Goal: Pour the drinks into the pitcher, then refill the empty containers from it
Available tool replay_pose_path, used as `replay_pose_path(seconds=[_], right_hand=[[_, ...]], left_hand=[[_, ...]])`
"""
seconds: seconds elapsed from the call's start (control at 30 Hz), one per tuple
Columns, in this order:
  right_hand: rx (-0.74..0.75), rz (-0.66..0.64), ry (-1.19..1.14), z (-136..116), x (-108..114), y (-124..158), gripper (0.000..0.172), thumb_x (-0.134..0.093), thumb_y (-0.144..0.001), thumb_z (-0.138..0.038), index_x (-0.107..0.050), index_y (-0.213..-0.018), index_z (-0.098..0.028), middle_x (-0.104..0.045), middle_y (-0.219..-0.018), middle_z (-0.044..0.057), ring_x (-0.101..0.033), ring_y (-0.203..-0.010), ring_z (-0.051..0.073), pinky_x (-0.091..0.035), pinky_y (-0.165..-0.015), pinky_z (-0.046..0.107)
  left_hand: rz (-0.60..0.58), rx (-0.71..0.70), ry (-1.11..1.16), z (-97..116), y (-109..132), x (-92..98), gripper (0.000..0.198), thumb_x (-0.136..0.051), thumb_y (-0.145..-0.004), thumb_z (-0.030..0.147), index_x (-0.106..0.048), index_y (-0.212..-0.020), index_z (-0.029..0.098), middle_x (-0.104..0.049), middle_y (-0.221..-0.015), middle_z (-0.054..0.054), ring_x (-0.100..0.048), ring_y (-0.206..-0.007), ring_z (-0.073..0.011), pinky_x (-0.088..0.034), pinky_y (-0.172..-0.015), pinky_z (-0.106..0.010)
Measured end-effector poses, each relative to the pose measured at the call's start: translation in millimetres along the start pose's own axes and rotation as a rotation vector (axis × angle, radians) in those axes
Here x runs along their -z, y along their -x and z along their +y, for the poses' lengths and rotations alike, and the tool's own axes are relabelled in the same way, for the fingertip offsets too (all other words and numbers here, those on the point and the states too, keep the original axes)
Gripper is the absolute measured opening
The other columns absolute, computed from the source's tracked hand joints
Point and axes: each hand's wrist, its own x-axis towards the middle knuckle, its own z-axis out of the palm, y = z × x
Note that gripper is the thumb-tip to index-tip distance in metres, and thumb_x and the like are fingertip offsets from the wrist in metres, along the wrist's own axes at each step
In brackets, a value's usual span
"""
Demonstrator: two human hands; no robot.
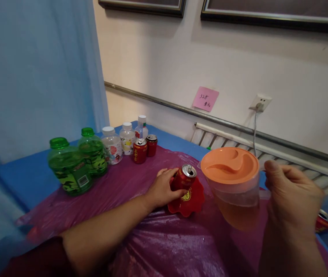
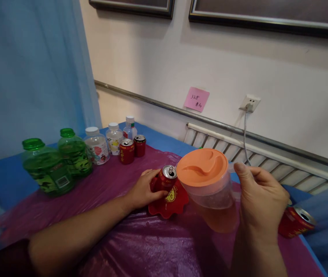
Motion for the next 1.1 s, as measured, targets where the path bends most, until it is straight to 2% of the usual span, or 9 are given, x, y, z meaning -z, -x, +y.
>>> replay_pose_path(seconds=[0.23, 0.6, 0.73, 0.9, 1.1], right_hand=[[0.018, -0.039, 0.188, -2, 2, 3, 0.043, -0.085, -0.07, -0.061, -0.077, -0.076, -0.02, -0.054, -0.057, -0.003, -0.042, -0.055, 0.013, -0.033, -0.051, 0.029], [0.041, -0.064, 0.347, -17, 2, 9, 0.04, -0.08, -0.073, -0.061, -0.076, -0.076, -0.021, -0.058, -0.057, -0.004, -0.049, -0.059, 0.016, -0.036, -0.052, 0.029], [0.04, -0.089, 0.316, -15, 0, 11, 0.04, -0.081, -0.073, -0.061, -0.077, -0.077, -0.021, -0.06, -0.058, -0.004, -0.05, -0.06, 0.015, -0.035, -0.053, 0.028], [0.029, -0.095, 0.308, -14, -4, 14, 0.04, -0.084, -0.07, -0.06, -0.077, -0.075, -0.021, -0.06, -0.058, -0.003, -0.052, -0.058, 0.016, -0.037, -0.052, 0.028], [-0.009, -0.108, 0.332, -8, -3, 14, 0.052, -0.083, -0.067, -0.071, -0.079, -0.082, -0.021, -0.061, -0.062, -0.002, -0.054, -0.058, 0.017, -0.039, -0.051, 0.028]], left_hand=[[-0.019, -0.023, 0.035, 4, 2, -0.5, 0.067, -0.085, -0.072, 0.041, -0.063, -0.132, 0.024, -0.072, -0.132, -0.009, -0.063, -0.122, -0.0354, -0.032, -0.119, -0.054], [-0.012, -0.029, 0.001, 2, 2, -1.9, 0.067, -0.085, -0.07, 0.042, -0.063, -0.13, 0.022, -0.072, -0.129, -0.009, -0.064, -0.119, -0.0343, -0.035, -0.117, -0.053], [-0.014, -0.045, 0.021, 2, 2, -2.1, 0.069, -0.086, -0.07, 0.042, -0.062, -0.132, 0.024, -0.072, -0.131, -0.008, -0.064, -0.12, -0.0336, -0.035, -0.117, -0.051], [-0.02, -0.038, 0.036, 5, 2, -0.8, 0.063, -0.087, -0.069, 0.043, -0.065, -0.125, 0.025, -0.074, -0.123, -0.006, -0.066, -0.115, -0.0328, -0.037, -0.114, -0.049], [-0.039, -0.031, 0.059, 5, 2, -0.9, 0.064, -0.087, -0.069, 0.041, -0.065, -0.127, 0.025, -0.073, -0.13, -0.006, -0.064, -0.121, -0.0337, -0.033, -0.117, -0.05]])
